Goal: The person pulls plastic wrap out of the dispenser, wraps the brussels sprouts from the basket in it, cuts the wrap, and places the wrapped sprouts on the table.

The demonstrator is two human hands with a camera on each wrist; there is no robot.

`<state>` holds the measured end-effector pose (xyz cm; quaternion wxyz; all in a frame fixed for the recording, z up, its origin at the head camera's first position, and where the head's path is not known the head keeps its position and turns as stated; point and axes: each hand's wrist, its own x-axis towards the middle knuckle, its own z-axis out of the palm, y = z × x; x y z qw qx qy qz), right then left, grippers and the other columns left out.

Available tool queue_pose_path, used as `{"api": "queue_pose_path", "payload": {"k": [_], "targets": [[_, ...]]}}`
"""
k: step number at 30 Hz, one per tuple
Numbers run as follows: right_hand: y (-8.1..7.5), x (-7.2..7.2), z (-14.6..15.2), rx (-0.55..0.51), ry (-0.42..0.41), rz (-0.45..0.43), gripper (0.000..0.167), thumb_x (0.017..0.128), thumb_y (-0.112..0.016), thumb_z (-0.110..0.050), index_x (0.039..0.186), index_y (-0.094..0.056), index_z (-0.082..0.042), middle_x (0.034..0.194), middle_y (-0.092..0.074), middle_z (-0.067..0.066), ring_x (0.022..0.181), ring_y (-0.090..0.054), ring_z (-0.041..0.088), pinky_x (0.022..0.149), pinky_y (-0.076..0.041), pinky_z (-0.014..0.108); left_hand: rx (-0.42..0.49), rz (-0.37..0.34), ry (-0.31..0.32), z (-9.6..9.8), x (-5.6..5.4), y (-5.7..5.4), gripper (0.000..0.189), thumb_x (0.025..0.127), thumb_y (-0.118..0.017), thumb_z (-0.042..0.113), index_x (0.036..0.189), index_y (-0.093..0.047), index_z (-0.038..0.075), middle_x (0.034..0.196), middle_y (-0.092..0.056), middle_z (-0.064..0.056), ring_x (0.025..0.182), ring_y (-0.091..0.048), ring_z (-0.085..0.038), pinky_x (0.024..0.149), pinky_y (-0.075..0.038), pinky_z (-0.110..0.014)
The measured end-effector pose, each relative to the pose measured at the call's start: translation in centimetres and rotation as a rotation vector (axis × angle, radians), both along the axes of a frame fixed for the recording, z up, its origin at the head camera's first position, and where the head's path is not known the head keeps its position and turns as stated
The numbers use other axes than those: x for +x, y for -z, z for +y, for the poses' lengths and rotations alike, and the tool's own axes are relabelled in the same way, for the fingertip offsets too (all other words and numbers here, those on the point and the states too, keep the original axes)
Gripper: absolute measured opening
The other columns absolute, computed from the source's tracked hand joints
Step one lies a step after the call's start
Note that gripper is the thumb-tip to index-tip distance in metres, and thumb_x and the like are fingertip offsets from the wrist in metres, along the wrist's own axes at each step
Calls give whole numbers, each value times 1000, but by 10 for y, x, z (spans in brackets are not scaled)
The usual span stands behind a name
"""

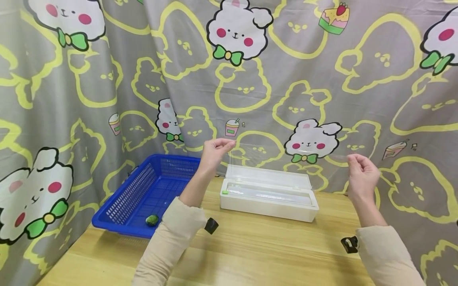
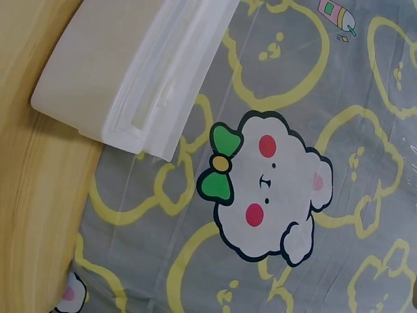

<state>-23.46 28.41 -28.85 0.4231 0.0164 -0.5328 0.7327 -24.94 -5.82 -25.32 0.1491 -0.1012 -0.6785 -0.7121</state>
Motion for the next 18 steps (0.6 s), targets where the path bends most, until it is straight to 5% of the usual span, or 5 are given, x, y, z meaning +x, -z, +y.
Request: {"api": "queue_pose_path", "payload": {"k": [9, 18], "targets": [[0, 17, -3, -26, -63, 82, 23, 80, -61, 9, 63, -64, -6, 46, -39, -3, 37, -33, 3, 37, -20, 13, -17, 34, 32, -8, 19, 4, 20, 82, -65, 4, 93, -64, -12, 74, -66, 6, 69, -53, -5, 76, -44, -26], [4, 33, -1, -49, -79, 86, 17, 80, -61, 8, 66, -63, -1, 47, -40, -1, 38, -33, 5, 38, -19, 14, 7, 71, 56, -8, 36, 11, 17, 81, -66, 3, 89, -64, -13, 58, -55, 8, 51, -29, -5, 54, -32, -21]]}}
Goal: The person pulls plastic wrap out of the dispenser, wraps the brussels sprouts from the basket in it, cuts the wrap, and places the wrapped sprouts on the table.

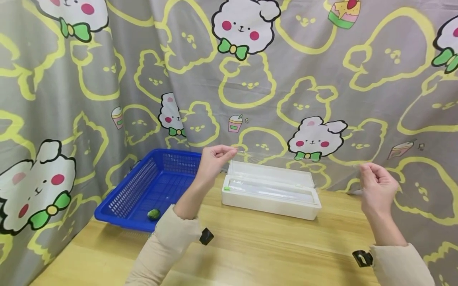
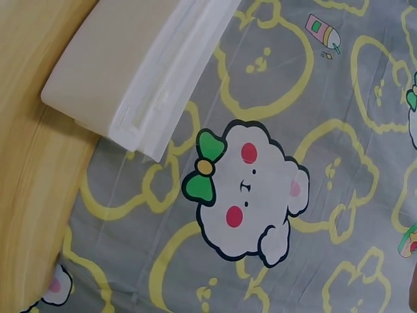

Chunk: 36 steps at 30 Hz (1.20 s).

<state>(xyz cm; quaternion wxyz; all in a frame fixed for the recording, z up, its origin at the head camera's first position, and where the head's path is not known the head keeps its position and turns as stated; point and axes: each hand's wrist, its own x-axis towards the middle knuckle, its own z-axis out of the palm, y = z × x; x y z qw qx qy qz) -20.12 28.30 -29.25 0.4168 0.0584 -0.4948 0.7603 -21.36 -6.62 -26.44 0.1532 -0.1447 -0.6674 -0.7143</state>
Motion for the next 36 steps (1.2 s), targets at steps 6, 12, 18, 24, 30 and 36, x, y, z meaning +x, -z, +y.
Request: {"api": "queue_pose_path", "payload": {"k": [6, 12, 18, 24, 30, 36], "targets": [[9, 25, 4, -49, -24, -81, 13, 79, -62, 8, 67, -62, 4, 46, -35, 1, 36, -28, 7, 38, -11, 21, -21, 1, 26, 1, 22, 13, 14, 81, -64, 0, 87, -65, -12, 71, -66, -4, 59, -47, -3, 64, -43, -20], [18, 54, 15, -21, -26, -159, 15, 79, -59, 12, 69, -64, 3, 46, -37, 1, 38, -28, 9, 42, -14, 22, -78, -18, 91, 1, 46, 31, 13, 82, -62, 0, 89, -66, -11, 61, -56, 0, 53, -34, -5, 62, -39, -21], [36, 79, 30, 151, -70, -249, 16, 83, -57, 8, 74, -66, -2, 47, -35, -2, 44, -23, 14, 46, -13, 27, -197, -7, 133, -1, 64, 52, 14, 82, -63, 3, 87, -67, -9, 79, -67, -18, 73, -58, -7, 72, -47, -21], [58, 96, 50, 428, -182, -352, 24, 87, -53, 7, 78, -68, -10, 52, -42, -5, 49, -33, 10, 47, -23, 25, -330, 93, 144, -5, 78, 74, 11, 78, -67, 4, 82, -68, -6, 80, -67, -17, 67, -55, 0, 64, -47, -18], [78, 101, 64, 730, -254, -432, 30, 85, -51, 12, 81, -69, -12, 71, -62, -12, 61, -47, 1, 53, -36, 16, -550, 393, -39, -17, 95, 92, 7, 69, -74, 7, 76, -72, 6, 54, -43, 5, 61, -31, 2, 53, -31, -15], [96, 98, 73, 788, -493, -254, 35, 82, -46, 21, 88, -67, -7, 81, -66, -9, 72, -54, 0, 59, -40, 14, -586, 384, -64, -27, 108, 111, 7, 68, -74, 12, 75, -73, 12, 52, -33, 6, 61, -27, 4, 58, -35, -17]]}}
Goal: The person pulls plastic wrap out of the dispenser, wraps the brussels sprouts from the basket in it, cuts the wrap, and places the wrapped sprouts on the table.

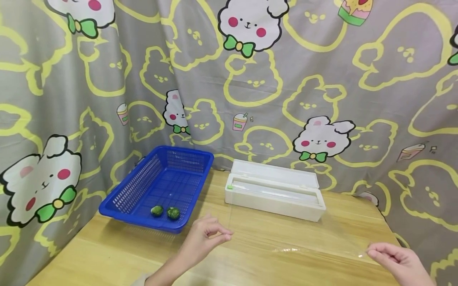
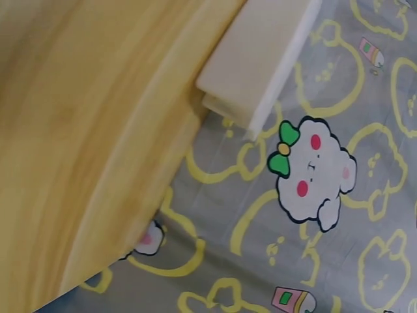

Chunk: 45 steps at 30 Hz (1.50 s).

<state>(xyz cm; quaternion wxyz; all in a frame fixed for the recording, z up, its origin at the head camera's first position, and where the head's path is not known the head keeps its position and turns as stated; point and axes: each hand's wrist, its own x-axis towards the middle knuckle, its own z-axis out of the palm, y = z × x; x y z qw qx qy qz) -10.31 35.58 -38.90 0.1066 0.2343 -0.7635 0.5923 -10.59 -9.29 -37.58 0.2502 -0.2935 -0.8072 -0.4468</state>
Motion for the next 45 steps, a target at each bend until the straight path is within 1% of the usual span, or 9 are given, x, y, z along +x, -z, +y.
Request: {"api": "queue_pose_path", "payload": {"k": [6, 8, 13, 19, 22, 28, 32, 37, 45], "targets": [[14, -2, 4, 6, -260, 1, 42, 79, -42, 26, 92, -66, -6, 86, -66, -6, 66, -53, 8, 55, -39, 20, 40, -99, 68, -6, 8, 21, 6, 71, -73, 13, 76, -73, 10, 53, -31, 3, 60, -28, 2, 61, -35, -16], [17, -1, 5, 57, -319, -46, 43, 80, -40, 26, 92, -65, -8, 70, -59, -4, 55, -44, 14, 47, -34, 24, 25, -137, 91, -8, 9, 28, 5, 71, -73, 12, 76, -73, 10, 53, -31, 3, 60, -28, 2, 60, -34, -16], [21, -4, 3, 136, -466, -242, 41, 86, -36, 20, 92, -63, -10, 57, -24, 10, 46, -22, 25, 38, -20, 31, -123, -272, 123, -12, 5, 46, 4, 72, -73, 15, 74, -73, 12, 55, -32, 9, 63, -28, 6, 66, -39, -20], [39, -9, -12, 63, -683, -407, 28, 88, -33, 19, 92, -57, 5, 56, -25, 17, 45, -19, 27, 34, -14, 31, -329, -351, 120, -17, 3, 56, 3, 70, -75, 18, 73, -73, 18, 59, -31, 19, 58, -31, 6, 95, -32, -53], [51, -10, -16, 53, -729, -404, 25, 87, -33, 20, 91, -55, 8, 57, -28, 20, 42, -24, 14, 34, -15, 31, -377, -367, 139, -20, 6, 57, 4, 72, -74, 22, 74, -73, 19, 62, -32, 20, 66, -39, 3, 91, -39, -43], [67, -9, -20, 212, -685, -362, 19, 84, -39, 17, 84, -57, 9, 56, -35, 21, 59, -39, -11, 36, -26, 17, -467, -291, 205, -26, 11, 66, 4, 73, -73, 24, 76, -74, 21, 60, -40, 12, 70, -33, 5, 77, -41, -25], [78, -8, -27, 272, -657, -406, 13, 81, -48, 10, 79, -60, 8, 53, -45, 16, 57, -43, -12, 41, -33, 10, -529, -324, 205, -28, 9, 75, 6, 73, -73, 23, 78, -75, 21, 60, -43, 13, 69, -32, 6, 66, -35, -15], [93, -5, -34, 367, -560, -294, 11, 77, -55, 5, 70, -62, 1, 52, -52, 17, 54, -41, -17, 38, -35, 9, -596, -392, 223, -28, 3, 85, 11, 76, -70, 30, 82, -74, 22, 63, -43, 22, 65, -31, 6, 65, -34, -14], [94, -14, -40, 365, -541, -581, 25, 89, -53, -10, 74, -66, 4, 60, -54, -17, 51, -44, -7, 43, -36, 14, -607, -424, 216, -27, -12, 94, 25, 83, -62, 34, 66, -73, 20, 58, -51, 21, 60, -33, 6, 61, -32, -12]]}}
